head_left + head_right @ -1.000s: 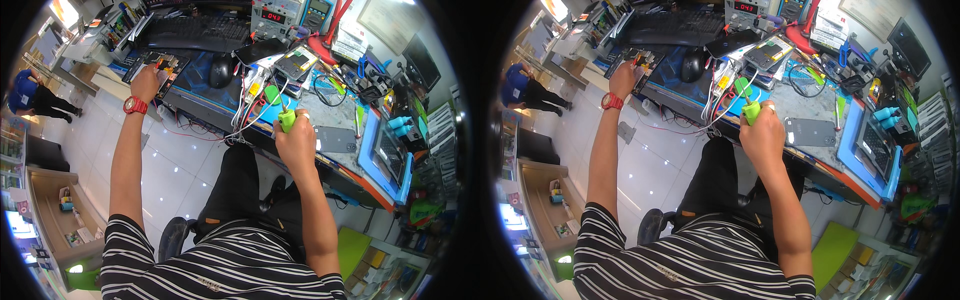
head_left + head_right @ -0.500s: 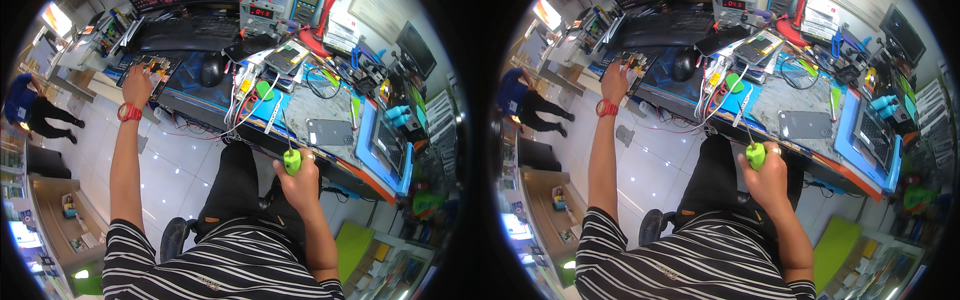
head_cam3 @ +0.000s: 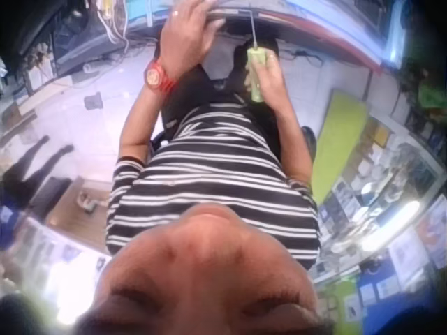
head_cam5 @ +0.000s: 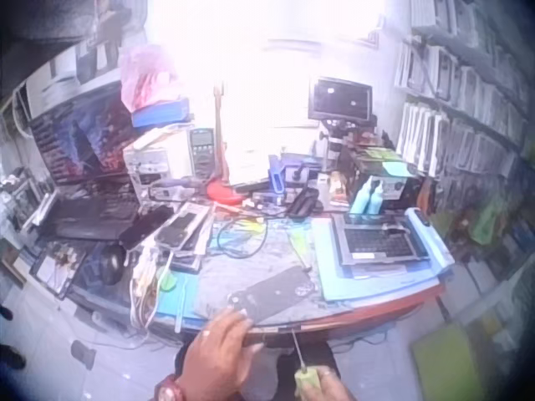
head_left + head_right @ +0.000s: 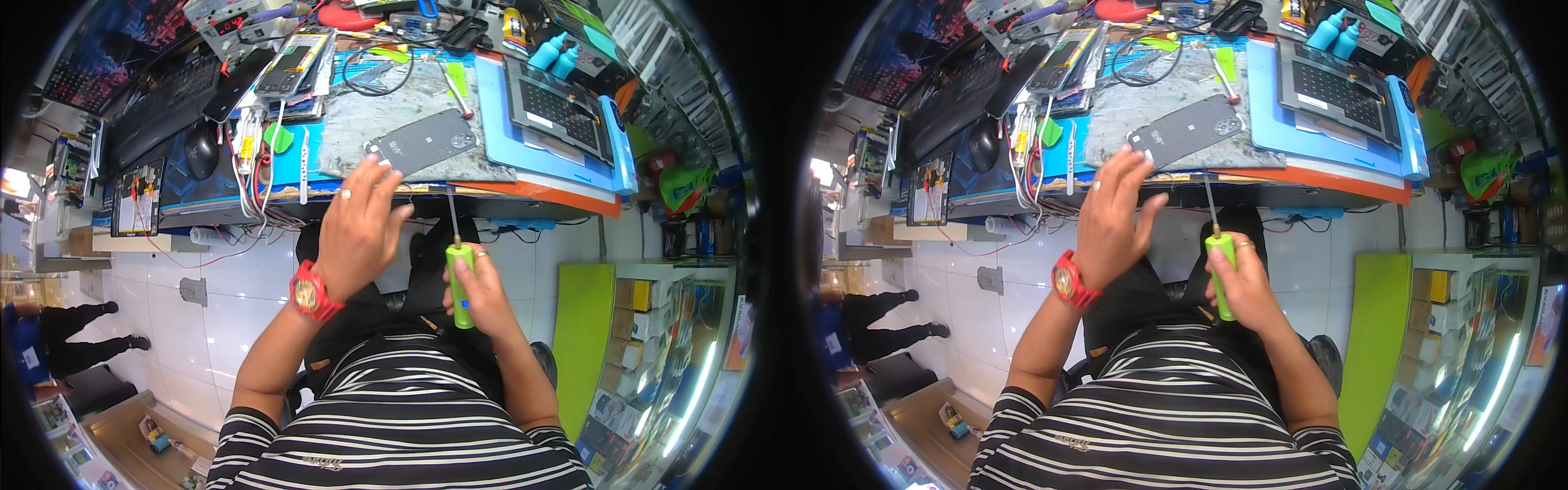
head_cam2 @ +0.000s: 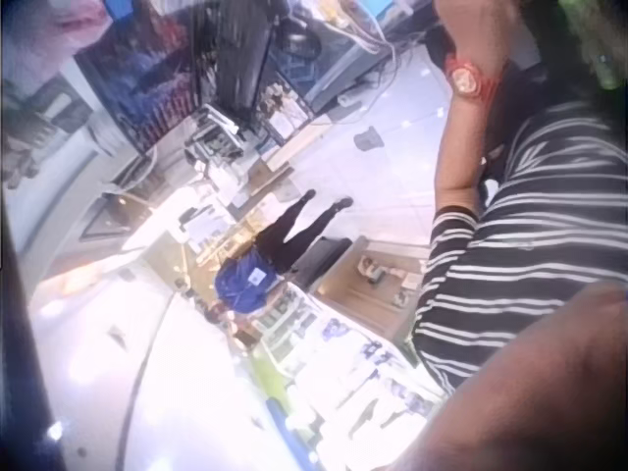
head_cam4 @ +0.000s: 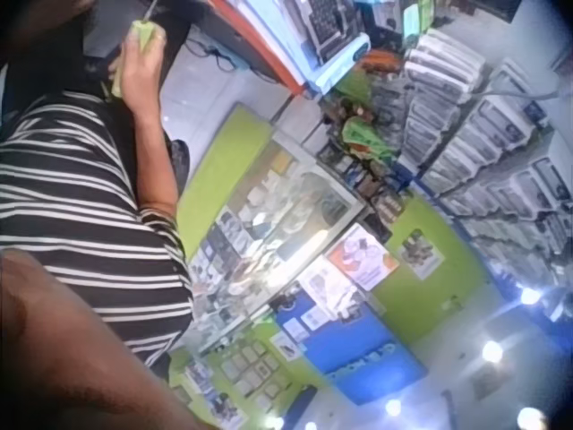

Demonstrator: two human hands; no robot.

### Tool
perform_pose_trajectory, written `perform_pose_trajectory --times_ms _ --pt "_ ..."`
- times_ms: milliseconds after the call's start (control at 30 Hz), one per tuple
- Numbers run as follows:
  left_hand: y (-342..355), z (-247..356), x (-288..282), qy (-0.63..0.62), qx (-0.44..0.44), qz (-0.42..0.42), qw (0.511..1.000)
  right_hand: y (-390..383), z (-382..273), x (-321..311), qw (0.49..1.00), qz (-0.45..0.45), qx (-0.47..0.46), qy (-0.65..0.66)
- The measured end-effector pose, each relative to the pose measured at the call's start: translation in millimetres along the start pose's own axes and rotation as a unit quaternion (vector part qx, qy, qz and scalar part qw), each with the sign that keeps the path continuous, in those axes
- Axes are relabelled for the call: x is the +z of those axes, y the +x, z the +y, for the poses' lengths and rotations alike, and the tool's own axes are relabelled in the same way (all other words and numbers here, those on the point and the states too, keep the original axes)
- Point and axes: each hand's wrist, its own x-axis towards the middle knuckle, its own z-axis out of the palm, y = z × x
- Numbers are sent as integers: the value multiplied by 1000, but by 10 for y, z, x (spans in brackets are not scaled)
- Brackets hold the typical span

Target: The person handles a tablet and a phone component, then uses a screwdriver to remove screws from the interior of a mobile phone on a workbench.

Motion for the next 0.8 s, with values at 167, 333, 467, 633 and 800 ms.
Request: perform_pose_trajectory --times_ms 167,333,467,633,800 --pt "222 -241 310 29 -10 -37 999 242 -28 116 998 -45 22 33" --pt "265 -227 383 60 -16 -20 998 382 -69 176 994 -78 33 64" --pt "326 -202 363 80 -25 -48 995 422 -35 139 991 -77 43 102" --pt "347 -199 354 84 -26 -58 994 439 -27 141 991 -73 40 101" --pt "361 -183 356 94 -30 -47 994 428 -23 141 994 -53 30 90"
